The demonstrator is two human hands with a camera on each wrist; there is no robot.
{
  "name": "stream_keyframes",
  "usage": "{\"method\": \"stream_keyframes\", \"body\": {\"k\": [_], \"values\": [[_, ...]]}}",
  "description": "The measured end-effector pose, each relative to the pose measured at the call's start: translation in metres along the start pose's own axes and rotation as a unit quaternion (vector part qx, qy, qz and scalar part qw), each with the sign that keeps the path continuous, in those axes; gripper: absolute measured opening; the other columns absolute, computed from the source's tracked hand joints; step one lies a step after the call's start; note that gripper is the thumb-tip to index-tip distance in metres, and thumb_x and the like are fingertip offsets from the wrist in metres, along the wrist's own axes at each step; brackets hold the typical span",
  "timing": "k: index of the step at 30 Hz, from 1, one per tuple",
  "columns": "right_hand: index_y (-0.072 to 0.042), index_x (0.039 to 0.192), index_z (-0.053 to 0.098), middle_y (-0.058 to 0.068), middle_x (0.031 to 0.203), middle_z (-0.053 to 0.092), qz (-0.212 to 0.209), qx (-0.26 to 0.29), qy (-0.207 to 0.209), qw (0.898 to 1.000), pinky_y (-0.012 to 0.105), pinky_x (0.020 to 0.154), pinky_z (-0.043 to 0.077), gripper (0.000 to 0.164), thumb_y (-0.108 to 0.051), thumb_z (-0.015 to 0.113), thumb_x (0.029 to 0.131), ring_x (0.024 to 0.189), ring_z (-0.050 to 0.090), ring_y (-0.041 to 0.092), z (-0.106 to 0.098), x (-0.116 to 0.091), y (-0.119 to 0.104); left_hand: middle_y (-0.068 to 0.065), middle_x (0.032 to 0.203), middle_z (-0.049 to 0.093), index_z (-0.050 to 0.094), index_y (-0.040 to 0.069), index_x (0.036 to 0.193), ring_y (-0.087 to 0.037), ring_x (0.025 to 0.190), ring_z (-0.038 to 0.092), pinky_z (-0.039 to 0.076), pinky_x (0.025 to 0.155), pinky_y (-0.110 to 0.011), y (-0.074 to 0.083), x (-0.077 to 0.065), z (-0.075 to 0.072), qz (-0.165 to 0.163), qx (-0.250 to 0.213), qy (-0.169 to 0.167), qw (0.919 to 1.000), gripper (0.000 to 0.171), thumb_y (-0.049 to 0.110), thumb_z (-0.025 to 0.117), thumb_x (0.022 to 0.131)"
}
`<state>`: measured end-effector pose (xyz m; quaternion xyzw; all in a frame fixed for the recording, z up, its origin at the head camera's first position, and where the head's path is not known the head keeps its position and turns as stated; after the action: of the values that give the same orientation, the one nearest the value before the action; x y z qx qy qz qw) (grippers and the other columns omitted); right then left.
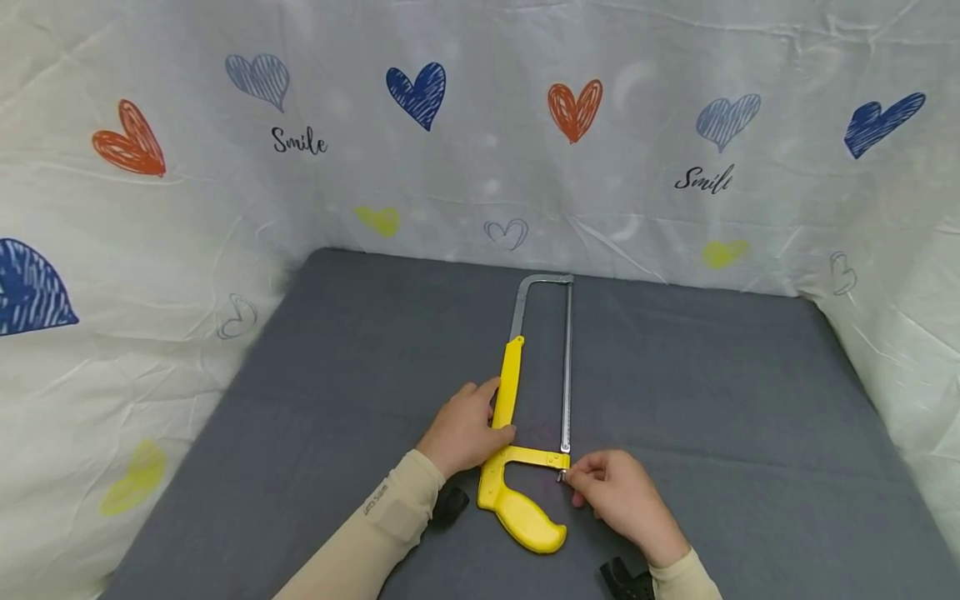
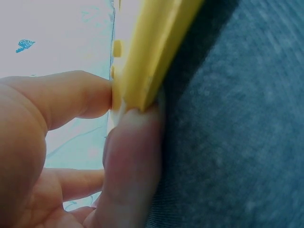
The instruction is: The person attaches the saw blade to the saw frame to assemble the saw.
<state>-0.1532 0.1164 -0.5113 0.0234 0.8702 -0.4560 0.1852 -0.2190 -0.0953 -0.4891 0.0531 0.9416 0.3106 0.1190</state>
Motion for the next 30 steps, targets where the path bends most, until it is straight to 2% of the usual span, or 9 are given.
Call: {"method": "stream_keyframes", "body": {"k": [5,12,18,25,30], "values": [[-0.012,0.091,0.081,-0.002,0.066,0.069,-0.011,-0.005,0.004,1.000,0.027,0.048,0.038,0.012,-0.017,0.072,0.098,0.050,0.051,0.013,0.0001,-0.0004,-0.0027,-0.010,0.107,0.062,0.048,0.003,0.162,-0.018,0.082,0.058,0.053,0.069,-0.029,0.0001,-0.0001,-0.0003,0.001,-0.003,0.003,1.0000,0.081,0.028,0.081,0.093],[-0.015,0.085,0.079,-0.004,0.064,0.067,-0.017,-0.039,0.020,0.999,0.025,0.051,0.031,0.015,-0.014,0.071,0.097,0.052,0.044,0.012,-0.0025,-0.0028,-0.0070,-0.011,0.109,0.062,0.048,0.003,0.162,-0.018,0.084,0.059,0.054,0.070,-0.029,0.0024,-0.0002,0.0013,0.001,-0.005,-0.001,1.0000,0.080,0.029,0.081,0.093],[-0.015,0.086,0.078,-0.004,0.065,0.067,-0.012,-0.057,0.021,0.998,0.027,0.057,0.036,0.015,-0.015,0.071,0.099,0.058,0.052,0.015,-0.0024,-0.0050,-0.0091,-0.011,0.109,0.062,0.048,0.004,0.162,-0.019,0.085,0.059,0.054,0.071,-0.030,0.0014,0.0003,0.0023,-0.004,0.001,-0.002,1.0000,0.080,0.030,0.081,0.094],[-0.016,0.086,0.080,-0.004,0.068,0.068,0.006,-0.078,0.046,0.996,0.031,0.057,0.042,0.013,-0.022,0.074,0.096,0.059,0.056,0.015,-0.0076,-0.0057,-0.0091,-0.011,0.110,0.063,0.047,0.003,0.162,-0.018,0.085,0.060,0.055,0.071,-0.030,0.0017,0.0007,0.0016,-0.002,0.003,-0.003,1.0000,0.080,0.030,0.081,0.094],[-0.015,0.086,0.079,-0.003,0.069,0.068,0.011,-0.071,0.044,0.996,0.031,0.056,0.040,0.015,-0.021,0.073,0.099,0.059,0.055,0.016,-0.0063,-0.0054,-0.0096,-0.011,0.109,0.063,0.047,0.003,0.162,-0.018,0.083,0.059,0.054,0.070,-0.029,0.0013,0.0008,0.0011,-0.001,0.001,-0.002,1.0000,0.081,0.030,0.081,0.094]]}}
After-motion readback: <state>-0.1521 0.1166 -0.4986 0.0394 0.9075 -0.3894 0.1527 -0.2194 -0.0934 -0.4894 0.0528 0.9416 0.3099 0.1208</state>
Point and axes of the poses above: each hand's wrist, its own x-axis towards the middle knuckle, its own z-axis out of the palm, y = z × x, the point moved 10 cm from there along x, towards the middle knuckle
